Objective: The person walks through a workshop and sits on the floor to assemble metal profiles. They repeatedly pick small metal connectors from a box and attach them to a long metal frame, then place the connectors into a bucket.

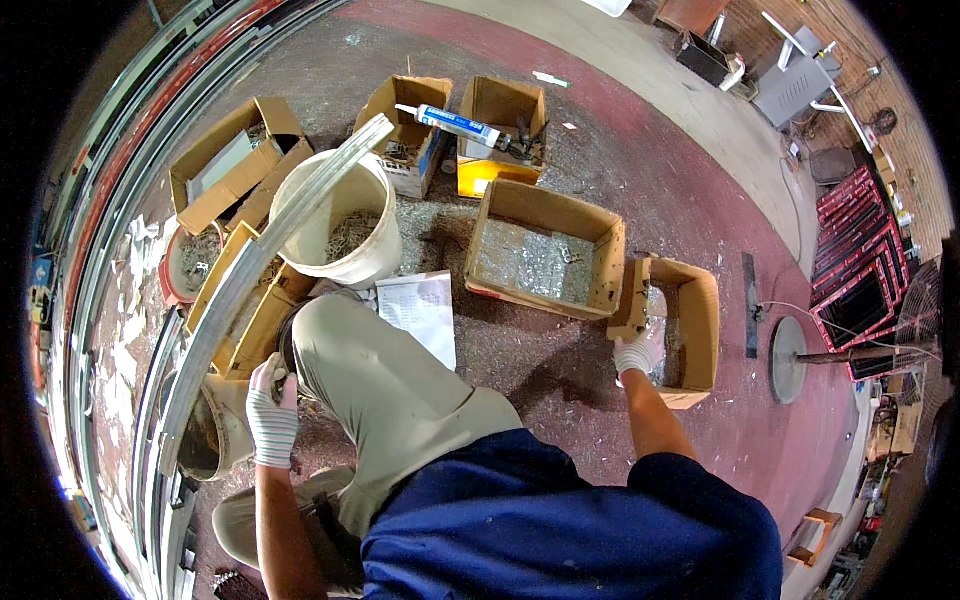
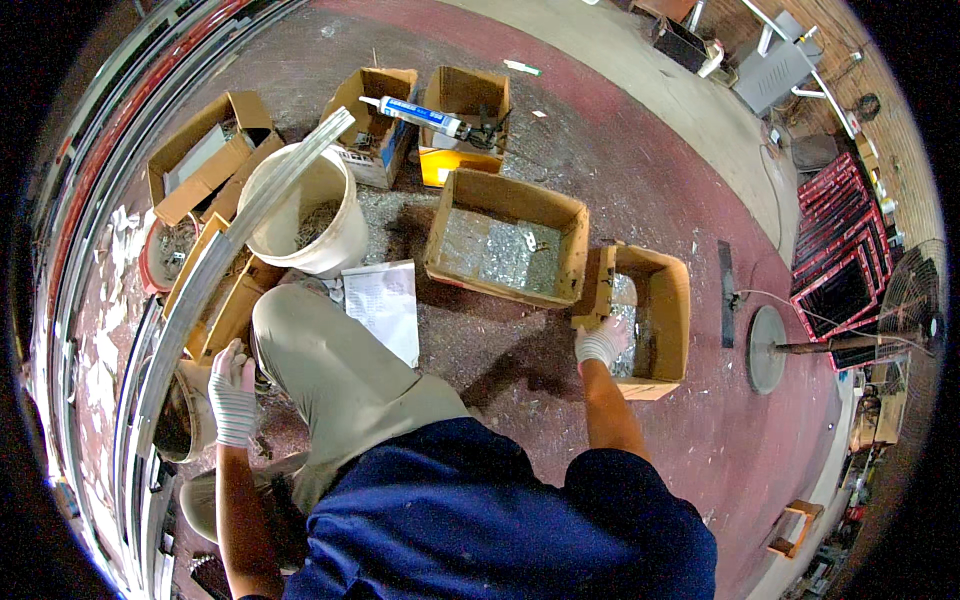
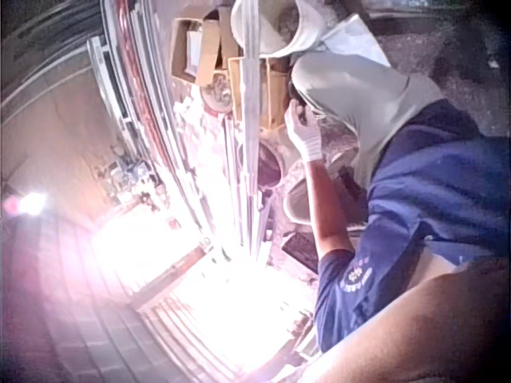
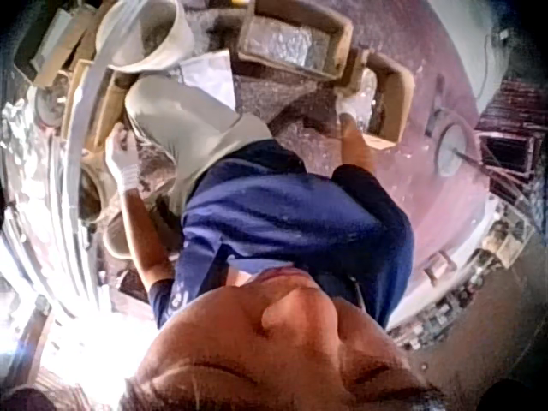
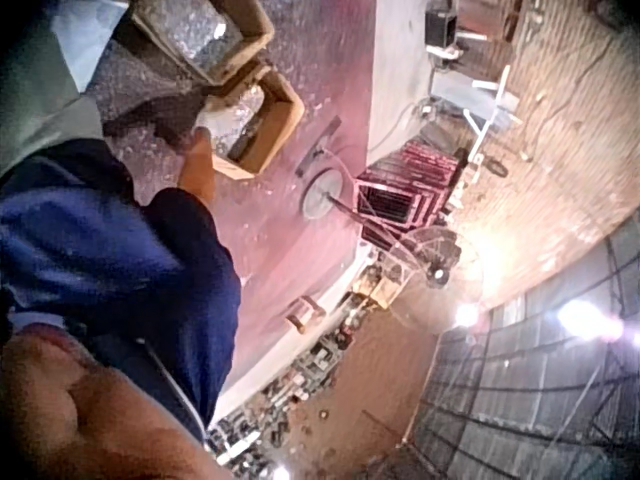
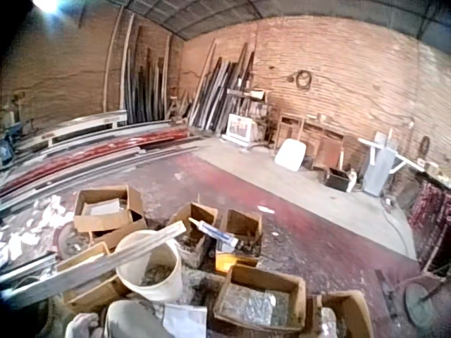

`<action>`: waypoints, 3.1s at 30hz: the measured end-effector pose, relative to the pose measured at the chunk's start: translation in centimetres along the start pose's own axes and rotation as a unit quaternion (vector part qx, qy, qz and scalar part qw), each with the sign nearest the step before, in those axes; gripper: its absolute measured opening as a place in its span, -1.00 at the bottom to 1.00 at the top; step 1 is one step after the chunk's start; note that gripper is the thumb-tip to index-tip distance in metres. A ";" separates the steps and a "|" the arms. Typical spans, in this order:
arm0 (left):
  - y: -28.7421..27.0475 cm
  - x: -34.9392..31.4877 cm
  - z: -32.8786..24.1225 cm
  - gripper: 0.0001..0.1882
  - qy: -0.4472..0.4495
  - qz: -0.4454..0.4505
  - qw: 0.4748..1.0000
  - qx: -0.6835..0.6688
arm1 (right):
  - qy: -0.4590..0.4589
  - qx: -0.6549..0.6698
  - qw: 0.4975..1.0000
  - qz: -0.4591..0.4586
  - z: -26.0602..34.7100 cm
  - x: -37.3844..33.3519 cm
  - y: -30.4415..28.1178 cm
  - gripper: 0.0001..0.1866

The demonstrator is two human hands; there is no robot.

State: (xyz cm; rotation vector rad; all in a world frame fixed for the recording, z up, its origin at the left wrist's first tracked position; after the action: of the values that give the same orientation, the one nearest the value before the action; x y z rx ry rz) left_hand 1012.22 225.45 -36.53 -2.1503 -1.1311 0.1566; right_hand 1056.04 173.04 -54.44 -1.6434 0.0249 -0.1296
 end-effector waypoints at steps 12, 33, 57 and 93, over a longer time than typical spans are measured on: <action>3.8 3.7 -5.1 -0.57 0.080 0.058 0.995 0.016 | 0.136 0.096 0.976 0.137 -9.3 0.4 -0.9 -0.45; 1.0 5.5 -6.1 -0.65 0.116 0.043 0.992 0.007 | 0.109 0.174 0.979 0.008 -9.2 -1.1 -15.6 -0.38; -3.3 3.1 -6.2 -0.69 0.103 -0.012 0.994 0.015 | -0.338 0.123 0.918 0.169 29.5 -10.6 -13.8 -0.56; -7.1 -3.8 -5.2 -0.66 -0.027 -0.087 0.994 0.064 | -0.426 0.225 0.853 0.200 31.8 8.3 -8.4 -0.59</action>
State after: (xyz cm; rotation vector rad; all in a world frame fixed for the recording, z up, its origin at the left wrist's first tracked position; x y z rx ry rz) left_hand 1007.08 222.55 -28.94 -1.9345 -1.2981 0.2042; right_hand 1066.94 204.43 -47.76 -1.0749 -0.3182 0.8616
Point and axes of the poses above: each hand's wrist, its own x-axis towards the middle knuckle, its own y-axis out of the palm, z = x × y, the point moved 5 cm from there along x, towards the middle knuckle, and after that the axes turned 4 degrees about -x, right-handed, at the moved point
